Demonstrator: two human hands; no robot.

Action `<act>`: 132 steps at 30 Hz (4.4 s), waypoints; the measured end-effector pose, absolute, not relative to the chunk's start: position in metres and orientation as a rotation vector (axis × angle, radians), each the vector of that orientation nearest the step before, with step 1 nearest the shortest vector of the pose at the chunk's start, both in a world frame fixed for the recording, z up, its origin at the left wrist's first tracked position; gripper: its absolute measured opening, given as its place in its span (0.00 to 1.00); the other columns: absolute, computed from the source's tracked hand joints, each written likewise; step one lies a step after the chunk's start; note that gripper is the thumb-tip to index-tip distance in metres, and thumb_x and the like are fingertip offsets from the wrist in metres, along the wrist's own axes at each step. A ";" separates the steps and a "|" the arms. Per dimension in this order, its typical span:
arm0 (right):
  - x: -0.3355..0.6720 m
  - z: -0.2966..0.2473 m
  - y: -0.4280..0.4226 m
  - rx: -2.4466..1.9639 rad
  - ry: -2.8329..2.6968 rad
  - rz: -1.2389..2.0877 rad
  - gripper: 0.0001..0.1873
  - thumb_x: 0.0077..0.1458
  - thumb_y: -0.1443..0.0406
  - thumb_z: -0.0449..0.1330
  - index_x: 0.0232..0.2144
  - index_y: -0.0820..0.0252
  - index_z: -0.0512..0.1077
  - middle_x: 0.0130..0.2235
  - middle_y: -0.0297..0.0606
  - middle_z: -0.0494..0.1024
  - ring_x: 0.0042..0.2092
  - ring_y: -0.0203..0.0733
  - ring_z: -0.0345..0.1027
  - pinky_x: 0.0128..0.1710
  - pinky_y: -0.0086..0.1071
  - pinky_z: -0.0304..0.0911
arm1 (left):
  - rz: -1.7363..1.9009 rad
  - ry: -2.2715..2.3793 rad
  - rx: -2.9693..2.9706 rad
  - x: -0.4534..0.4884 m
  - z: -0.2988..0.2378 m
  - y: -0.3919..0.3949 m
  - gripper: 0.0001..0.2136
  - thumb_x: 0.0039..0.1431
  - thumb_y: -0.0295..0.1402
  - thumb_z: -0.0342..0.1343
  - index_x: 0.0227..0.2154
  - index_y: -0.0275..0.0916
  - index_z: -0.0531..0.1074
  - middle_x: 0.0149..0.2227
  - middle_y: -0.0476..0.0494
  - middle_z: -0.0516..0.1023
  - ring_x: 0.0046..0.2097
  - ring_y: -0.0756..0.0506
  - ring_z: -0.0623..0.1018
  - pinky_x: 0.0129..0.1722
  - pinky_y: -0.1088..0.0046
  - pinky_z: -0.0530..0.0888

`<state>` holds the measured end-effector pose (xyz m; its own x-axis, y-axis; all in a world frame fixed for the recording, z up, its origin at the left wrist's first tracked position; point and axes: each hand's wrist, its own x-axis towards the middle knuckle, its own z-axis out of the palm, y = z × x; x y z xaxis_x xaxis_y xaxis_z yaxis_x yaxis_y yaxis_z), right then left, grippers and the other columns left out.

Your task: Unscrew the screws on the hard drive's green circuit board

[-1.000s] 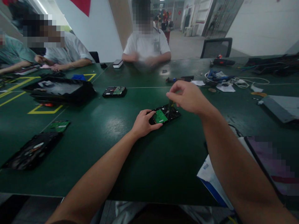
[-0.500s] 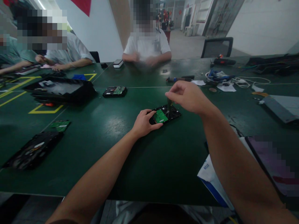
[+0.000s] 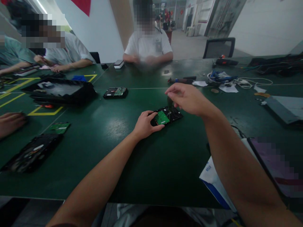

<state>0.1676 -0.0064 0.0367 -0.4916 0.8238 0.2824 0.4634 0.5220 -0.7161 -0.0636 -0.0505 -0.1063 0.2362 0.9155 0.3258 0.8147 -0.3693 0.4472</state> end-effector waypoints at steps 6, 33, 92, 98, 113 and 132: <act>0.168 0.041 -0.009 -1.214 -2.120 0.455 0.10 0.57 0.58 0.68 0.35 0.59 0.77 0.36 0.42 0.81 0.36 0.44 0.72 0.36 0.39 0.62 | 0.802 1.645 2.326 -0.063 -0.106 -0.051 0.36 0.57 0.55 0.66 0.62 0.37 0.74 0.60 0.31 0.74 0.62 0.31 0.72 0.63 0.50 0.71; 0.167 0.043 -0.013 -1.054 -2.179 0.725 0.16 0.68 0.54 0.59 0.35 0.58 0.76 0.35 0.39 0.80 0.30 0.37 0.67 0.33 0.36 0.60 | 0.806 1.648 2.314 -0.064 -0.107 -0.051 0.35 0.57 0.55 0.66 0.61 0.39 0.74 0.60 0.33 0.73 0.63 0.31 0.72 0.64 0.51 0.71; 0.168 0.040 -0.014 -1.122 -2.585 0.134 0.10 0.59 0.66 0.63 0.45 0.59 0.76 0.46 0.46 0.82 0.46 0.52 0.74 0.47 0.42 0.65 | 0.799 1.648 2.311 -0.063 -0.104 -0.051 0.35 0.56 0.55 0.67 0.61 0.39 0.75 0.60 0.32 0.74 0.62 0.31 0.72 0.64 0.50 0.71; 0.169 0.038 -0.013 -1.276 -2.536 0.031 0.08 0.61 0.62 0.62 0.41 0.58 0.76 0.39 0.46 0.82 0.40 0.52 0.73 0.41 0.43 0.63 | 0.783 1.650 2.304 -0.063 -0.103 -0.051 0.34 0.57 0.56 0.66 0.61 0.41 0.74 0.61 0.33 0.73 0.62 0.31 0.72 0.63 0.49 0.71; 0.168 0.039 -0.015 -1.264 -2.561 0.019 0.12 0.60 0.65 0.59 0.45 0.60 0.75 0.44 0.48 0.82 0.44 0.52 0.74 0.43 0.41 0.65 | 0.783 1.652 2.320 -0.063 -0.105 -0.050 0.36 0.57 0.56 0.66 0.62 0.38 0.74 0.60 0.32 0.74 0.62 0.31 0.72 0.64 0.51 0.71; 0.166 0.046 -0.021 -1.322 -2.580 0.002 0.12 0.59 0.65 0.62 0.45 0.63 0.76 0.42 0.49 0.83 0.44 0.55 0.76 0.43 0.42 0.66 | 0.780 1.658 2.315 -0.063 -0.103 -0.052 0.36 0.58 0.55 0.66 0.62 0.36 0.74 0.60 0.31 0.73 0.62 0.31 0.72 0.64 0.50 0.70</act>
<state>0.1663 -0.0211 0.0458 -0.5611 0.7999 0.2131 0.7995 0.5903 -0.1108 -0.0625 -0.0523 -0.1027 0.2364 0.9225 0.3051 0.8231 -0.3570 0.4417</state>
